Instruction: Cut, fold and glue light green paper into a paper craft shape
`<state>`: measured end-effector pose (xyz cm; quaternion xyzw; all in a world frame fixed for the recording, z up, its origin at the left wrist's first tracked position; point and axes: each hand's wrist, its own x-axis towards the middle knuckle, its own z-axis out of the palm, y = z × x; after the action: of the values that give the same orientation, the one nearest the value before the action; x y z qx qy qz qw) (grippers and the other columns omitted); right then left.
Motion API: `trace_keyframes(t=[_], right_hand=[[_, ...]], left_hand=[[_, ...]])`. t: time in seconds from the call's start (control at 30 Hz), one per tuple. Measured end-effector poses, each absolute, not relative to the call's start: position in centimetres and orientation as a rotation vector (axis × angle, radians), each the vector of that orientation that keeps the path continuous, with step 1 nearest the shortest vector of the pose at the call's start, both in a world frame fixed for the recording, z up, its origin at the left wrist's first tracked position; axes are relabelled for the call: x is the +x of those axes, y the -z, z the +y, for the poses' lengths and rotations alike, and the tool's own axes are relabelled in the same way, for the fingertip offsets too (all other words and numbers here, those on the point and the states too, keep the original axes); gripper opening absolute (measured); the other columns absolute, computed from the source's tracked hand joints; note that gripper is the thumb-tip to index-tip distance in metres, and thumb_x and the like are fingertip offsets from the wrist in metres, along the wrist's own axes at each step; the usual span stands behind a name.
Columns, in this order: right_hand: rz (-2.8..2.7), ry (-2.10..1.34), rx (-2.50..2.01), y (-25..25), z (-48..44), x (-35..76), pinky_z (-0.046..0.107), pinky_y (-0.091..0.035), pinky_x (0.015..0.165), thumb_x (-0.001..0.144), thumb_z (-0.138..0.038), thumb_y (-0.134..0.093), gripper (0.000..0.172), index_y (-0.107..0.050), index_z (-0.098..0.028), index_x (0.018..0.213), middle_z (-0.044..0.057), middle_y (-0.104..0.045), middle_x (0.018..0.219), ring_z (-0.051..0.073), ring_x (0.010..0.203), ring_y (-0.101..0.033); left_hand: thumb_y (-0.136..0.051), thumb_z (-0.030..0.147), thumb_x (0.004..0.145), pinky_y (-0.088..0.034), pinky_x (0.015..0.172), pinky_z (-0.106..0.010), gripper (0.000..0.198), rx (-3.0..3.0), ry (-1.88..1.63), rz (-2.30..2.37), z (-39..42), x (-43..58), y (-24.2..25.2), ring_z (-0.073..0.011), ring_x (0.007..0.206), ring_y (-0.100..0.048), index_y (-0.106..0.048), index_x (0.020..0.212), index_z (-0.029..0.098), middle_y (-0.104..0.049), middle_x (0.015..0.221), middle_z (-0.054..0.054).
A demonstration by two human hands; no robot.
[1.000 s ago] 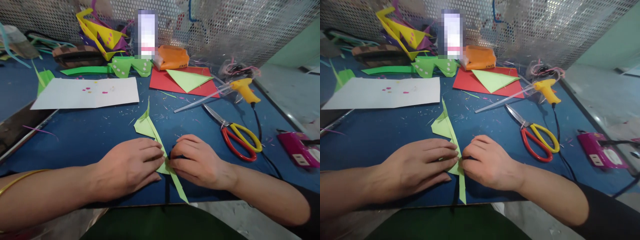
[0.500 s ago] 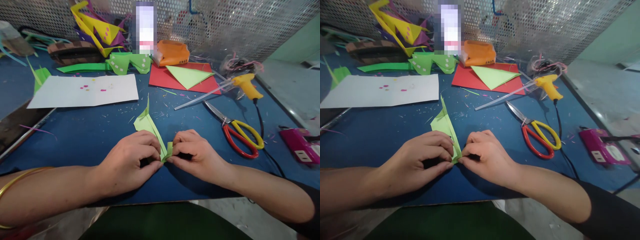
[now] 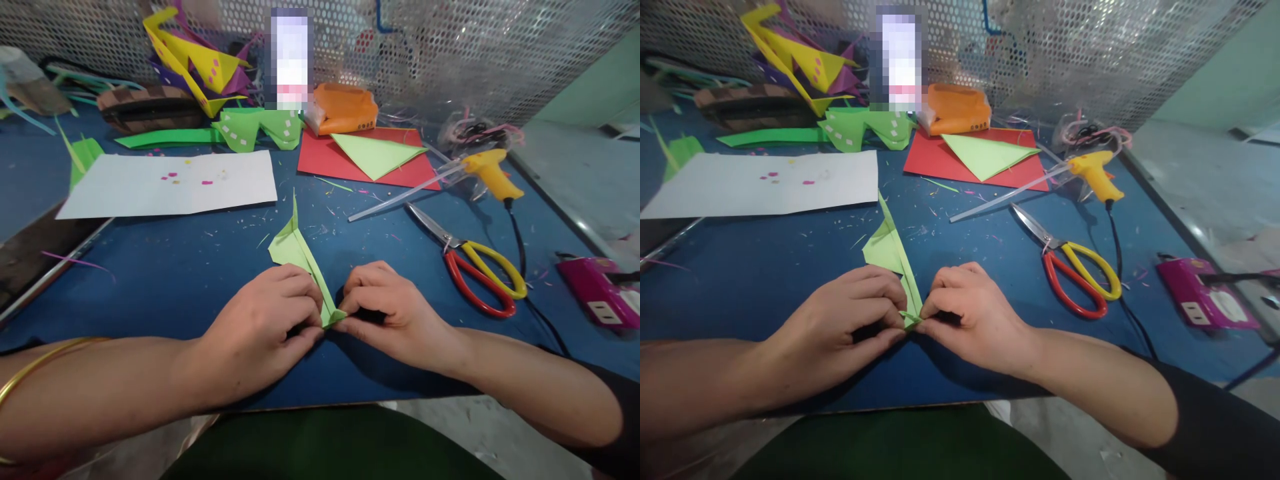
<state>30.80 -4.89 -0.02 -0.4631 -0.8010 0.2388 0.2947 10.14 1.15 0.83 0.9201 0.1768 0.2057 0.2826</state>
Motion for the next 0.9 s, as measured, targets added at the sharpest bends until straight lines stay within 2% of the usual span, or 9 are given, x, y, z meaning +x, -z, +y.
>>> trace_keyframes(t=[0.17,0.3,0.4,0.53,0.7,0.9], right_hand=[[-2.092,-0.666,-1.214,0.2,-4.8,30.8,0.031,-0.039,0.076,0.086,-0.021,-0.066,0.014,-0.062,-0.018,0.072,-0.002,-0.059,0.073,0.012,0.072,-0.059],[-2.104,-0.678,-1.219,0.1,-4.9,30.9,0.032,-0.04,0.078,0.086,-0.023,-0.066,0.007,-0.065,-0.02,0.079,-0.001,-0.062,0.076,0.013,0.075,-0.06],[-2.149,-0.638,-1.181,0.1,-4.9,31.1,0.031,-0.041,0.077,0.087,-0.021,-0.063,0.006,-0.064,-0.02,0.082,-0.002,-0.061,0.077,0.012,0.077,-0.06],[-2.292,-0.453,-1.063,0.1,-4.9,31.6,0.032,-0.04,0.076,0.09,-0.018,-0.057,0.012,-0.065,-0.02,0.081,-0.001,-0.06,0.077,0.012,0.074,-0.058],[-2.479,-0.098,-0.976,0.0,-5.1,31.5,0.034,-0.041,0.076,0.093,-0.019,-0.051,0.019,-0.067,-0.019,0.084,0.002,-0.064,0.075,0.015,0.071,-0.054],[-2.483,0.012,-1.008,0.1,-5.2,31.0,0.033,-0.043,0.073,0.093,-0.019,-0.05,0.023,-0.068,-0.017,0.078,0.003,-0.065,0.072,0.016,0.068,-0.053]], left_hand=[[-0.054,0.011,0.086,-0.046,0.083,-0.033,0.016,2.51,-0.539,0.475,1.1,10.0,-0.7,-0.0165,0.085,-0.058,-0.061,0.073,0.018,-0.065,0.081,-0.003],[-0.055,0.012,0.086,-0.046,0.08,-0.031,0.018,2.508,-0.532,0.479,1.1,10.0,-0.8,-0.0153,0.082,-0.059,-0.06,0.07,0.018,-0.065,0.079,-0.002],[-0.06,0.018,0.085,-0.045,0.083,-0.034,0.012,2.528,-0.483,0.476,1.3,9.9,-0.9,-0.0174,0.087,-0.059,-0.061,0.073,0.018,-0.065,0.082,-0.002],[-0.064,0.026,0.083,-0.044,0.088,-0.038,0.008,2.592,-0.366,0.452,1.7,9.7,-1.1,-0.0212,0.094,-0.058,-0.061,0.08,0.019,-0.065,0.089,-0.004],[-0.053,0.017,0.089,-0.038,0.094,-0.04,0.012,2.825,-0.453,0.361,2.1,9.5,-1.1,-0.0201,0.095,-0.058,-0.063,0.084,0.021,-0.067,0.09,-0.001],[-0.055,0.022,0.09,-0.04,0.082,-0.035,0.013,2.841,-0.504,0.357,2.3,9.4,-0.7,-0.0167,0.083,-0.06,-0.066,0.083,0.021,-0.068,0.082,0.0]])
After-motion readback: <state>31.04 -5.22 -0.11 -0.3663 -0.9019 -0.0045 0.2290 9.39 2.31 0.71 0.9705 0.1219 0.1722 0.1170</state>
